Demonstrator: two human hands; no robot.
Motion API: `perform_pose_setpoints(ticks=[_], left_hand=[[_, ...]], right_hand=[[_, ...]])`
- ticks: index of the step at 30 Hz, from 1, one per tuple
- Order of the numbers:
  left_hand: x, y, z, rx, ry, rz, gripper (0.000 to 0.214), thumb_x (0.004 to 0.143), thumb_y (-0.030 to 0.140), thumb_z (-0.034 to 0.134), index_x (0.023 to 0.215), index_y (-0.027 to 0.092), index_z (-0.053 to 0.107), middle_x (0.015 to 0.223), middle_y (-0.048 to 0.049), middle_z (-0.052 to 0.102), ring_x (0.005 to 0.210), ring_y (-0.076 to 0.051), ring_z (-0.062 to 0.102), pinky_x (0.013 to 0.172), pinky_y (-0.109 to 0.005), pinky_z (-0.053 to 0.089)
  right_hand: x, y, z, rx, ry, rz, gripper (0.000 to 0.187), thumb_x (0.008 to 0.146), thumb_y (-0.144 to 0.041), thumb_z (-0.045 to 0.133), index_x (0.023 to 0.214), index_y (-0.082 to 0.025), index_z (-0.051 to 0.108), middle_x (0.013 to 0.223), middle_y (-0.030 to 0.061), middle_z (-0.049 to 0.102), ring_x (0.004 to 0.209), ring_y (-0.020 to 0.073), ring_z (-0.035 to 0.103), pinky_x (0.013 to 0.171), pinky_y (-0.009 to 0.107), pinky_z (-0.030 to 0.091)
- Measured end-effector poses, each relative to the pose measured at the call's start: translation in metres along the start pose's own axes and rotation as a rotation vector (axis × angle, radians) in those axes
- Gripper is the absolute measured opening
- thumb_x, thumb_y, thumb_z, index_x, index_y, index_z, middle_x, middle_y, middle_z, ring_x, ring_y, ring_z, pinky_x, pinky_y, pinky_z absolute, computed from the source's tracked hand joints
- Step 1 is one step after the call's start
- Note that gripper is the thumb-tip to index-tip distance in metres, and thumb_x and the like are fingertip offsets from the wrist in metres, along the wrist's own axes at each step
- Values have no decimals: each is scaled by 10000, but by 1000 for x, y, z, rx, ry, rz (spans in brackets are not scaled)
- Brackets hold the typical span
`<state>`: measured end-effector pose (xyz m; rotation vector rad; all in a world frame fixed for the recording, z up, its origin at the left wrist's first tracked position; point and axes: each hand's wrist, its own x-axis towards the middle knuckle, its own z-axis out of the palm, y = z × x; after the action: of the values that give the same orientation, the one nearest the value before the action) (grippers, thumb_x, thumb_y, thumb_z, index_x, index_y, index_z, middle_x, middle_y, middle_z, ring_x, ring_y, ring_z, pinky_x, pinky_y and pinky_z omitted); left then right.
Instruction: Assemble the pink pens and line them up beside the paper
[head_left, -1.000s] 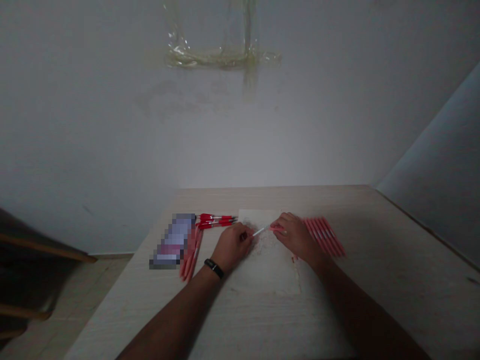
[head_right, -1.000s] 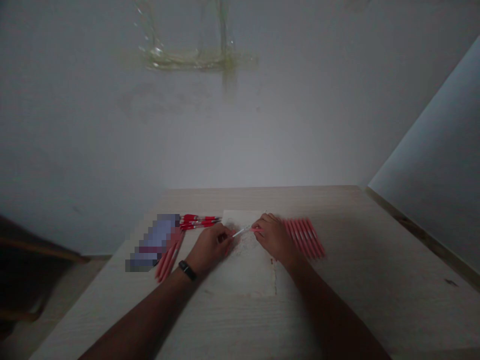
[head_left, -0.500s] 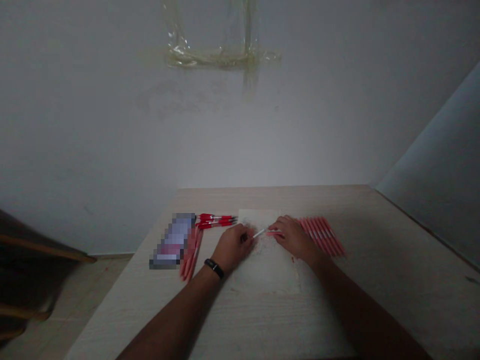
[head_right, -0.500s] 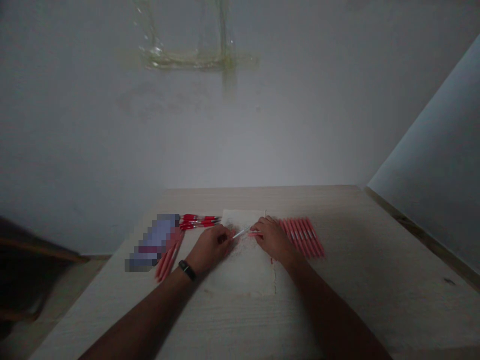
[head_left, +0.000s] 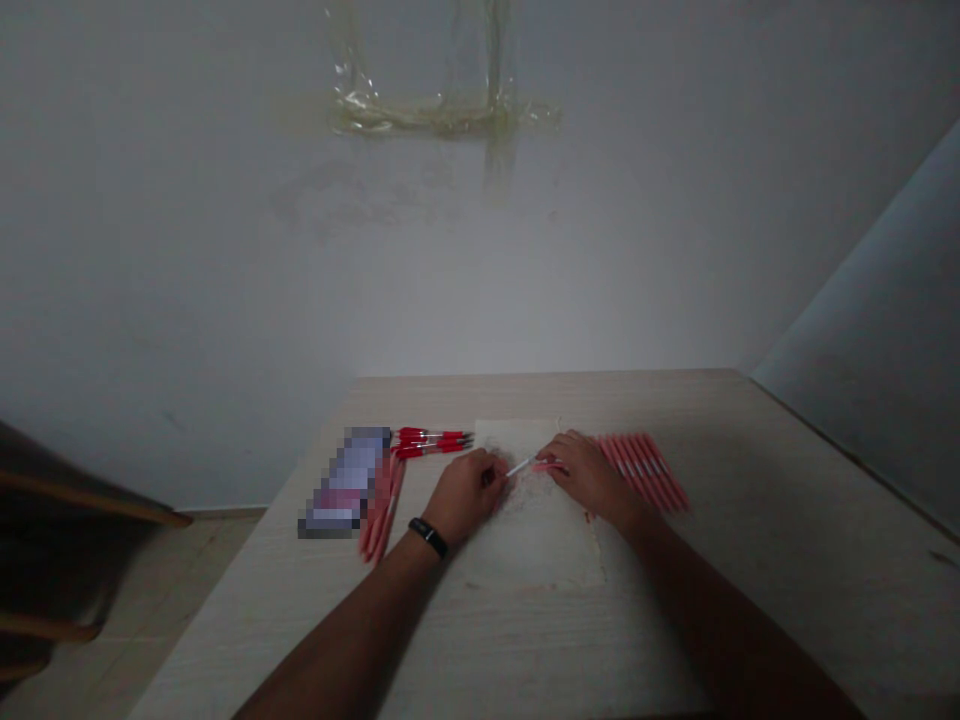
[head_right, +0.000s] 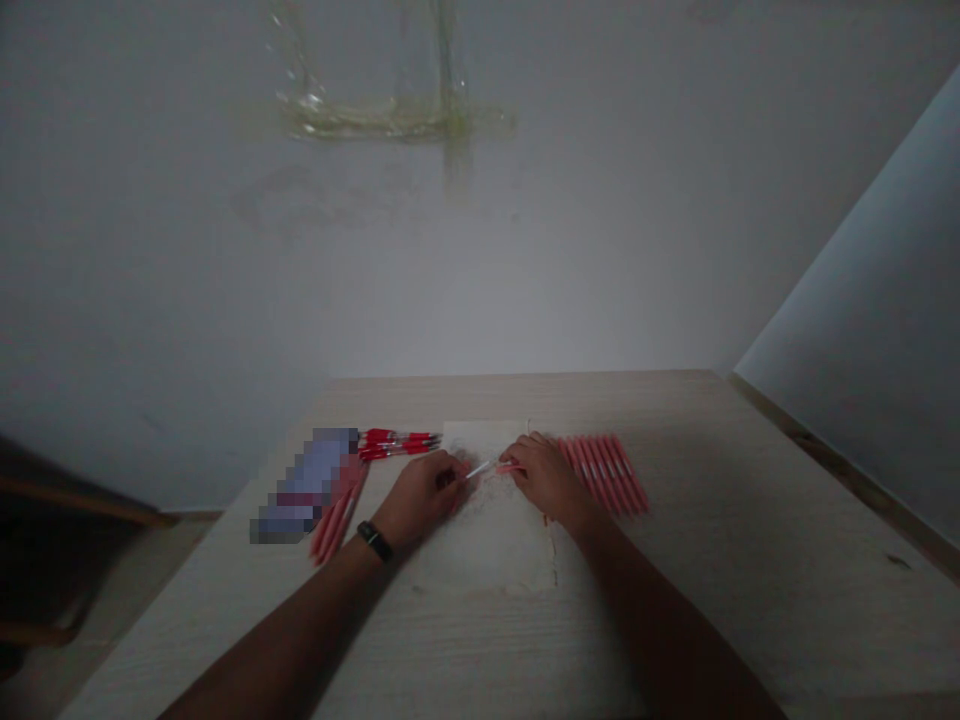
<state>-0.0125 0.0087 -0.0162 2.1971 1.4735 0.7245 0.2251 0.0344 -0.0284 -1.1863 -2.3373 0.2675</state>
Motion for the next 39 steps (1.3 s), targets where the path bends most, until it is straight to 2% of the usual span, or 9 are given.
perform_pose_setpoints(ticks=[6, 12, 19, 24, 29, 33, 39], left_hand=[[0, -1, -1, -4, -15, 3, 136, 836, 201, 576, 814, 184, 709, 768, -31, 645, 713, -150, 550, 655, -260, 360], [-1, 3, -3, 9, -17, 14, 120, 837, 210, 586, 795, 175, 693, 770, -33, 638, 704, -146, 539, 638, -251, 348], [-2, 2, 0, 2, -3, 19, 96, 832, 205, 604, 782, 181, 682, 769, -27, 630, 704, -140, 533, 633, -245, 339], [-1, 2, -1, 15, -5, 14, 141, 855, 225, 587, 767, 177, 686, 778, -34, 628, 714, -143, 545, 647, -246, 360], [-1, -2, 1, 32, 21, -4, 151, 867, 246, 579, 798, 183, 697, 787, -39, 640, 727, -153, 557, 648, -253, 369], [-1, -4, 1, 34, 15, -11, 107, 836, 222, 605, 833, 185, 707, 803, -41, 652, 747, -158, 564, 665, -255, 381], [-1, -1, -2, 33, -7, -45, 110, 825, 199, 600, 838, 180, 708, 804, -40, 657, 739, -155, 563, 656, -250, 373]], right_hand=[[0, 3, 0, 10, 16, 10, 168, 844, -78, 654, 970, -187, 680, 948, 54, 688, 944, 214, 571, 846, 352, 434], [0, 1, -5, 82, 101, -27, 141, 860, -224, 706, 992, -193, 669, 947, 58, 676, 931, 216, 580, 830, 355, 444], [0, -6, -9, 89, 80, -109, 46, 905, -241, 663, 921, -198, 660, 903, 40, 656, 919, 204, 566, 870, 362, 427], [1, -3, -11, 37, 84, -82, 50, 898, -236, 667, 869, -196, 658, 878, 46, 647, 907, 214, 554, 814, 347, 419], [0, 7, -22, 10, 93, -17, 69, 839, -139, 686, 811, -186, 644, 827, 37, 637, 842, 200, 542, 770, 321, 410], [-2, 11, -28, 23, 39, -11, 83, 805, -119, 685, 781, -187, 645, 808, 32, 634, 826, 192, 544, 761, 307, 409], [-5, 9, -24, -13, -74, -10, 83, 774, -135, 726, 750, -192, 670, 775, 24, 622, 791, 184, 548, 705, 280, 388]])
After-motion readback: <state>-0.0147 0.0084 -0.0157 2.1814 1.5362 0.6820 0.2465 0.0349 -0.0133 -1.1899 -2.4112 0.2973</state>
